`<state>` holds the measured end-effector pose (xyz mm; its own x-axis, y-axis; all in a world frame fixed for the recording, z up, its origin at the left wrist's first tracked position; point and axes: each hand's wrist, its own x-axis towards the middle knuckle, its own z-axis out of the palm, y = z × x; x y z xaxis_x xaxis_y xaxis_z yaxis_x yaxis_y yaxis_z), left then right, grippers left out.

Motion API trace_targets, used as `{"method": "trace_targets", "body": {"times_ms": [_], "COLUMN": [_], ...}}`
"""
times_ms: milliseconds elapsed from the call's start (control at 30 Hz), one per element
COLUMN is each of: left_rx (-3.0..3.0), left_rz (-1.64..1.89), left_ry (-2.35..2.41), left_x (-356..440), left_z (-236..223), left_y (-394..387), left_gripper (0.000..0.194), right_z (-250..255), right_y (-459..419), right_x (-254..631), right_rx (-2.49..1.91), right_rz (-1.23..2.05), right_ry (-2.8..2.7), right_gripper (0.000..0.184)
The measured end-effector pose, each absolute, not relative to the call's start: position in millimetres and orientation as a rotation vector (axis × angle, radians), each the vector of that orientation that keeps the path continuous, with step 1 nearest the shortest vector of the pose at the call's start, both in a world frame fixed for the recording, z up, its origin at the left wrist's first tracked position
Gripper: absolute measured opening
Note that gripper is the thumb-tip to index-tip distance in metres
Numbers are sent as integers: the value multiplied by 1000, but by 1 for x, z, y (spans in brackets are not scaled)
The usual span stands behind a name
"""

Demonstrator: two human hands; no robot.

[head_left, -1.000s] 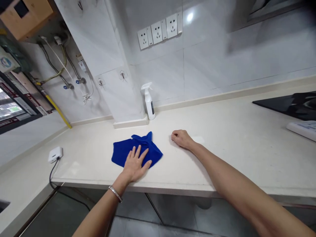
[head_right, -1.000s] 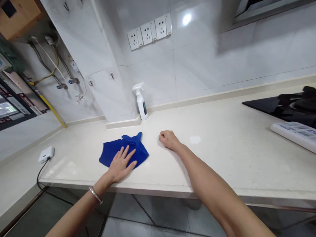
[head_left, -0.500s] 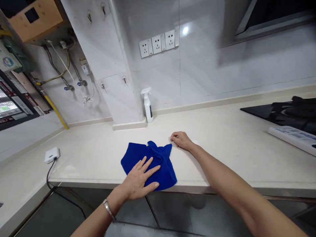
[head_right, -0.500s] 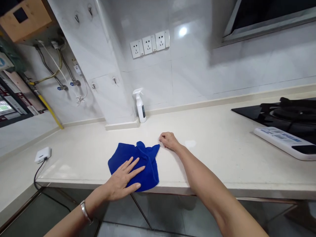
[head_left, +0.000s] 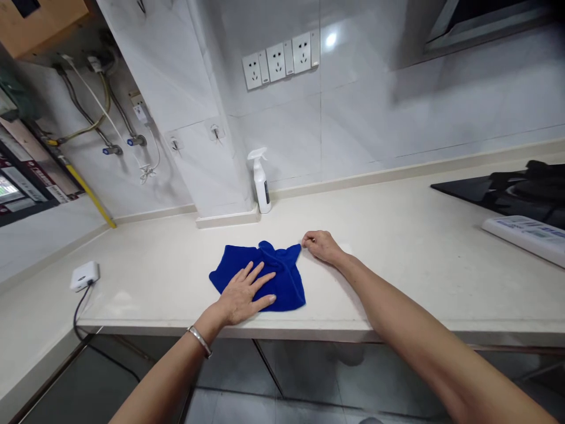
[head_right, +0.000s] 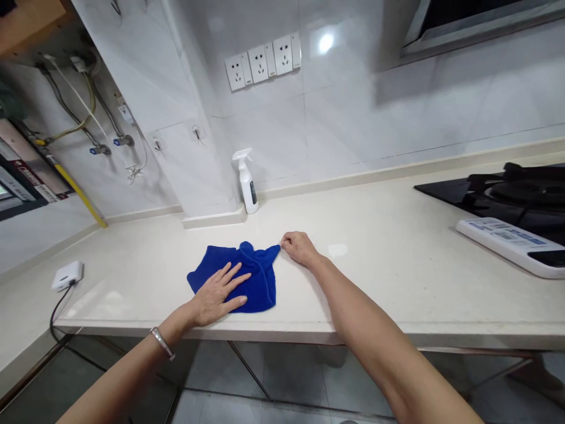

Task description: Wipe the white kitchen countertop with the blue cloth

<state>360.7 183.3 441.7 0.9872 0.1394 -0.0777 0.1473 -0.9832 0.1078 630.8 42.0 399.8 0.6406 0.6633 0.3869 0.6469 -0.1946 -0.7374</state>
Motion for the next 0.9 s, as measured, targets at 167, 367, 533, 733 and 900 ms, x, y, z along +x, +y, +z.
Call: {"method": "trace_targets", "body": {"times_ms": [167, 367, 533, 733, 900], "left_rx": [3015, 3014, 3002, 3017, 3010], "left_rz": [-18, 16, 50, 76, 54], "left_ry": [346, 510, 590, 650, 622], "left_x": [395, 435, 461, 473, 465], "left_z": [434, 432, 429, 428, 429], "left_y": [190, 196, 208, 211, 203], "left_gripper": [78, 79, 81, 79, 78], "right_z": [397, 399, 399, 397, 399], "right_y": [47, 47, 47, 49, 49], "right_x": [632, 631, 632, 634, 635], "right_rx": [-1906, -1933, -1957, -1974, -1991], "right_rz": [-52, -138, -174, -172, -170], "right_ry": [-1034, -936, -886, -886, -870], "right_gripper": [20, 19, 18, 19, 20]}}
